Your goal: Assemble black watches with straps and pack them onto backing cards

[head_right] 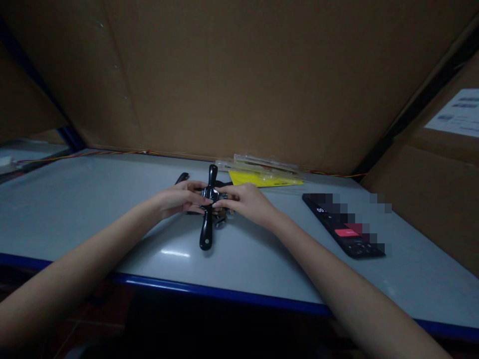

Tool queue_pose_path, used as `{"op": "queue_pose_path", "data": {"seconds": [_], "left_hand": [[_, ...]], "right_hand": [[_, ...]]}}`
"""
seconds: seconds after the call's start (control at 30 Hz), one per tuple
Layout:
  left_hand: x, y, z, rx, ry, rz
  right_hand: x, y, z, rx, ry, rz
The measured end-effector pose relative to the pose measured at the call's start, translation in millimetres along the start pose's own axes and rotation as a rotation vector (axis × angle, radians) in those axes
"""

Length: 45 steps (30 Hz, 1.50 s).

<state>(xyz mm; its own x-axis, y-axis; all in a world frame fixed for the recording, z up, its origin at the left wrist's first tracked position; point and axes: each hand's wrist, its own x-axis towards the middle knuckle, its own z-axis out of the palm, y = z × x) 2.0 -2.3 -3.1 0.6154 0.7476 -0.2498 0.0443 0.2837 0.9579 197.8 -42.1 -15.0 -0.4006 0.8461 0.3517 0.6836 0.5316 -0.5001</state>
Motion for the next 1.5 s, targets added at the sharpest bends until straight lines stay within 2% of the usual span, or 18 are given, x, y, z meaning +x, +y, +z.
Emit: {"op": "queue_pose_path", "data": {"seconds": [0.23,0.5,0.83,0.97,1.07,1.17,1.27,1.5], "left_hand": [[-0.7,-0.6,-0.9,0.002,-0.067,0.016],[-3.6,1.3,4.4,0.053,-0.021,0.01],[-0.8,-0.8,2.2,0.056,-0.013,0.01],[0.8,-0.2,1.0,0.05,0.065,0.008],[0.8,1.6,0.6,0.057,0.161,0.023],[-0.6,4.4,0.8,0.071,0.204,0.03],[-1.9,6.9,0.4,0.102,0.217,0.022],[-1.7,8.2,-3.5,0.093,0.222,0.023]], "right_hand": [[0.3,3.9,-0.7,-0.026,-0.028,-0.01],[0.5,7.4,0.3,-0.038,-0.055,0.001],[0.7,5.7,-2.1,-0.066,-0.084,0.012],[2.9,8.8,-13.9,0.0,-0.079,0.055],[2.4,7.6,-20.3,0.04,-0.163,0.062],[-0.3,2.4,-18.7,0.056,-0.284,0.032],[-2.6,-1.6,-13.1,0.058,-0.353,-0.031],[-0.7,-0.2,-11.6,0.064,-0.291,-0.145]]}}
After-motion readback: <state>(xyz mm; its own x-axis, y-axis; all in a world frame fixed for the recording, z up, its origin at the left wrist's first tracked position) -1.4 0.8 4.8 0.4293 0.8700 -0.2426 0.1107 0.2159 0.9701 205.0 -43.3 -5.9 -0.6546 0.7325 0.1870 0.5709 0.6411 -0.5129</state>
